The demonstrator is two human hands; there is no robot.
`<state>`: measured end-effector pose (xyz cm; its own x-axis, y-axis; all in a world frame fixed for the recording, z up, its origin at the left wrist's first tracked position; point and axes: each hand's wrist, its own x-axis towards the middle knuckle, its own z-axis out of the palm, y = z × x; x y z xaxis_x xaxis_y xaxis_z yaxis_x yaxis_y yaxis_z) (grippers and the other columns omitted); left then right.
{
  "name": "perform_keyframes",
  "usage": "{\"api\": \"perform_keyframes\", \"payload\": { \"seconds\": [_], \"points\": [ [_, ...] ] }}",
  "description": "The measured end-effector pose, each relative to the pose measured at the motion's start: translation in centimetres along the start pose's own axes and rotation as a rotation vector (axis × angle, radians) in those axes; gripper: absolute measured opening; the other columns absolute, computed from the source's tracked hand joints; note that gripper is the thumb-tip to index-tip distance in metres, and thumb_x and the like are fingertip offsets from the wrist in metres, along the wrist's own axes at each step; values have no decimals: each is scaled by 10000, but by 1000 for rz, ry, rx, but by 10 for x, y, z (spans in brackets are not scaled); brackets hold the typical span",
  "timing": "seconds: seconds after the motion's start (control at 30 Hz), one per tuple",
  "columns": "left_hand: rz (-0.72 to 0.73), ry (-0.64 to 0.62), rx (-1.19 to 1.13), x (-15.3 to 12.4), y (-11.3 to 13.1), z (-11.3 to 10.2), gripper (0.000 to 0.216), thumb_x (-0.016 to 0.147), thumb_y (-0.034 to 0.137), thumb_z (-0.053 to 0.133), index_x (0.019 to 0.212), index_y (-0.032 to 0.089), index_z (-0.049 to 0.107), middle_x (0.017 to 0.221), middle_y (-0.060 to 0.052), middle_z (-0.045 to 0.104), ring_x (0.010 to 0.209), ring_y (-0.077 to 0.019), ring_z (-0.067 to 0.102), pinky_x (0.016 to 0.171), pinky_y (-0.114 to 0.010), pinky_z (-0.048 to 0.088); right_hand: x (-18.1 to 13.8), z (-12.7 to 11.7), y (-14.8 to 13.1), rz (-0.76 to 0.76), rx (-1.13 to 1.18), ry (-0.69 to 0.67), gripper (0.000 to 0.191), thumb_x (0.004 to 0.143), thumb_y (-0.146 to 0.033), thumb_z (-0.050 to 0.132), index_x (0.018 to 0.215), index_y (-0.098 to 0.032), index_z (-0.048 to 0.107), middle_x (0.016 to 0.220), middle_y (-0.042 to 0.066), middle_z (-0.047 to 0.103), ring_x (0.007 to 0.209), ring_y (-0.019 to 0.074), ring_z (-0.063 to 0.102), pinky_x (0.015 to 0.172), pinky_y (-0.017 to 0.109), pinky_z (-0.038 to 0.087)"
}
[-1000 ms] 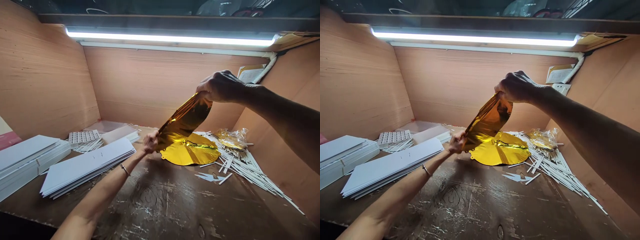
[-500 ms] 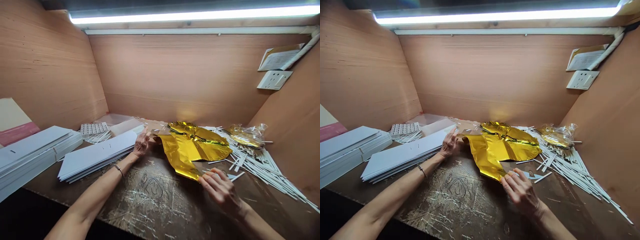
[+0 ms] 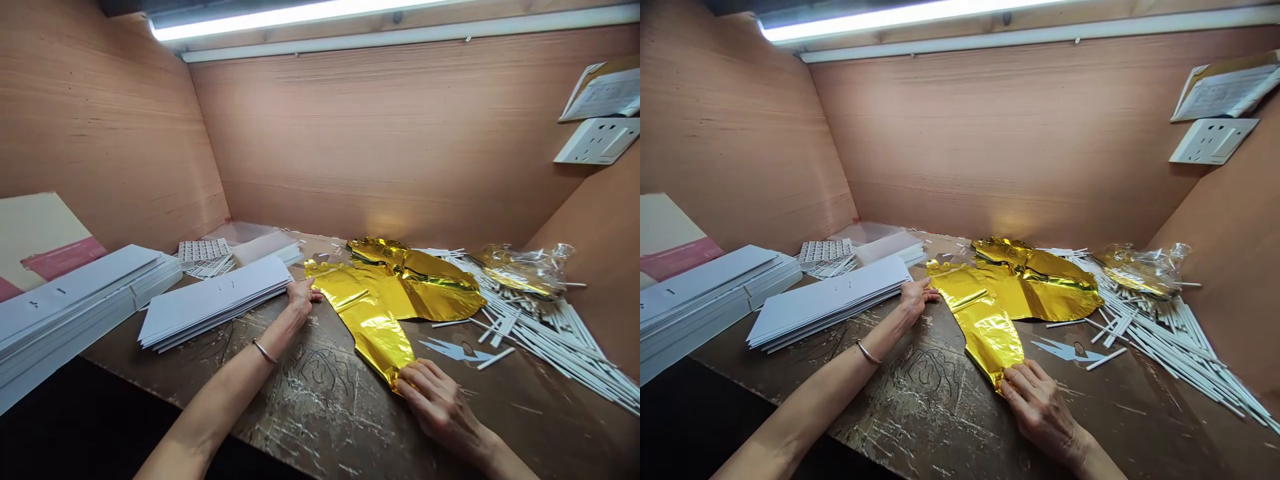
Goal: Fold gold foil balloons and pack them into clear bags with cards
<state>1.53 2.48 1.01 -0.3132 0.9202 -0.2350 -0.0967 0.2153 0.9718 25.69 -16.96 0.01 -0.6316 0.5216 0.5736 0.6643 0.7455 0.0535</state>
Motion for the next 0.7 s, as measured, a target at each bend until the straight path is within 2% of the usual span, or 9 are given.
{"api": "perform_keyframes", "payload": {
  "seconds": [0.1, 0.17, 0.27, 0.37, 0.43, 0.6, 0.67, 0.7],
  "points": [
    [10, -28, 96, 5, 2, 9, 78, 752, 156, 485, 722, 86, 469, 509, -23, 493, 445, -158, 554, 453, -324, 491, 0, 0, -2, 8, 70, -36, 189, 778, -65, 426, 850, -153, 577, 841, 81, 596, 803, 159, 537, 756, 361, 423],
    [77, -25, 190, 8, 4, 13, 65, 754, 135, 452, 781, 86, 484, 563, -40, 514, 521, -180, 574, 502, -351, 492, 1, -1, -3, 11, 115, -84, 166, 787, -84, 424, 834, -152, 568, 813, 74, 585, 783, 152, 528, 732, 340, 419],
    [277, -53, 351, 11, 10, 18, 126, 722, 120, 474, 843, 130, 507, 787, -74, 561, 810, -201, 575, 712, -356, 470, 3, -4, -5, 20, 162, -150, 117, 804, -150, 445, 818, -155, 561, 747, 53, 564, 735, 138, 516, 694, 306, 407],
    [487, -149, 577, 14, 15, 23, 131, 656, 75, 507, 763, 146, 532, 948, -93, 545, 1028, -209, 472, 872, -324, 375, 5, -8, -6, 38, 181, -182, 98, 800, -209, 478, 817, -157, 559, 753, 51, 560, 733, 141, 505, 685, 301, 394],
    [543, -196, 711, 18, 17, 29, 105, 640, 59, 493, 701, 136, 529, 915, -121, 551, 1015, -227, 474, 867, -336, 366, 7, -9, -7, 51, 193, -198, 97, 794, -225, 489, 810, -159, 558, 752, 49, 559, 733, 146, 500, 678, 304, 388],
    [561, -257, 885, 26, 35, 47, 96, 611, 66, 489, 561, 146, 507, 664, -112, 561, 807, -239, 555, 732, -335, 414, 8, -5, -6, 64, 185, -205, 100, 800, -200, 469, 769, -161, 555, 732, 46, 557, 722, 144, 499, 664, 295, 383],
    [579, -292, 917, 20, 49, 40, 157, 580, 72, 510, 453, 157, 472, 542, -79, 528, 694, -224, 564, 661, -316, 425, 8, -6, -7, 65, 179, -188, 110, 803, -200, 463, 757, -163, 555, 727, 47, 560, 714, 142, 501, 660, 290, 383],
    [592, -308, 922, 12, 55, 28, 192, 569, 84, 523, 407, 162, 454, 488, -58, 503, 630, -209, 559, 618, -303, 427, 8, -8, -8, 70, 180, -182, 115, 805, -209, 462, 754, -164, 555, 726, 48, 562, 712, 142, 503, 659, 288, 385]
  ]
}}
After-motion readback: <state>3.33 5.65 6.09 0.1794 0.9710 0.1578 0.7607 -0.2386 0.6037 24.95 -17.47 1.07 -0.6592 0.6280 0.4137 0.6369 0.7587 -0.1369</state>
